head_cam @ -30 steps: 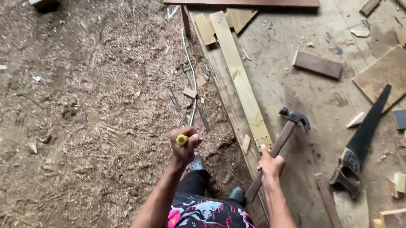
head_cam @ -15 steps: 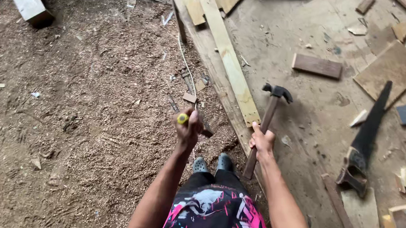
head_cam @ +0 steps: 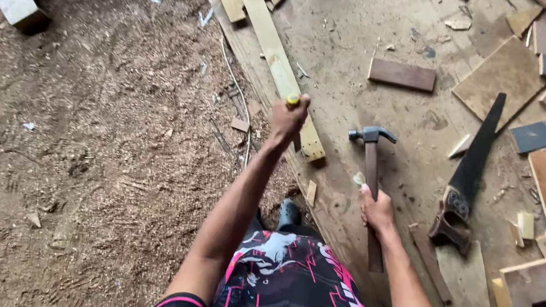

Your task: The person hammers a small wooden piece, then uses a hand saw to cut a long wooden plank. They then use a chisel and hammer to carve a groove into the plank. Finally, they saw the plank again.

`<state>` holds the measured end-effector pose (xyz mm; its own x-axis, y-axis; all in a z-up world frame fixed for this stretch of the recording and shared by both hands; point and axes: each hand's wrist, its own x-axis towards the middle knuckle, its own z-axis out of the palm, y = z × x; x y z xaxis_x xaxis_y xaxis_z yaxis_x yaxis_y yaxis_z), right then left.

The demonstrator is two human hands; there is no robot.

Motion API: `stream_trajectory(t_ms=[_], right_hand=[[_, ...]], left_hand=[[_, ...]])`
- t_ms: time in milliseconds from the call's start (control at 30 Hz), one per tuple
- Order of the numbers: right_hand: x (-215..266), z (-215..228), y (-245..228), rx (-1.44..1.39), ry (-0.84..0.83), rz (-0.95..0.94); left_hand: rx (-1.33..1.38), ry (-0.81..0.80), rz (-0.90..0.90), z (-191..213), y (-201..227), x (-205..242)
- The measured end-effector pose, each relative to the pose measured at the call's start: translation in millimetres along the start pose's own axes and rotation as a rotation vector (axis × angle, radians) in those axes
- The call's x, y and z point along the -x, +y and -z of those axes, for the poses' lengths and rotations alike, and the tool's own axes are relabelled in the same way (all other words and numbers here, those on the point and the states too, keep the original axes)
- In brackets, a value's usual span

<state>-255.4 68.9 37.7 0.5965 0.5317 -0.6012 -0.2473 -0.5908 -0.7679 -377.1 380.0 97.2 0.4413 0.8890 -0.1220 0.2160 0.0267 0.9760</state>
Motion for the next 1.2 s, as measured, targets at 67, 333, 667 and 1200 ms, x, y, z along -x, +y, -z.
stream_trajectory(t_ms=[67,333,667,1200], right_hand=[[-0.2,11.0,13.0,0.068,-0.001,0.055],[-7.1,13.7,16.4,0.106,-0.007,-0.008],[-6.2,19.8,7.0,0.132,-0.042,-0.012],[-9.9,29.2,14.1,0.17,-0.053,-0.007]], left_hand=[[0.053,-0.013,-0.007,-7.5,-8.4,-3.9],[0.303,-0.041,-0.083,-19.1,-18.2,-11.4],[0.272,-0.04,-0.218,-30.4,-29.2,-25.2],[0.247,-0.033,-0.166,-42.7,-24.4,-58.4]])
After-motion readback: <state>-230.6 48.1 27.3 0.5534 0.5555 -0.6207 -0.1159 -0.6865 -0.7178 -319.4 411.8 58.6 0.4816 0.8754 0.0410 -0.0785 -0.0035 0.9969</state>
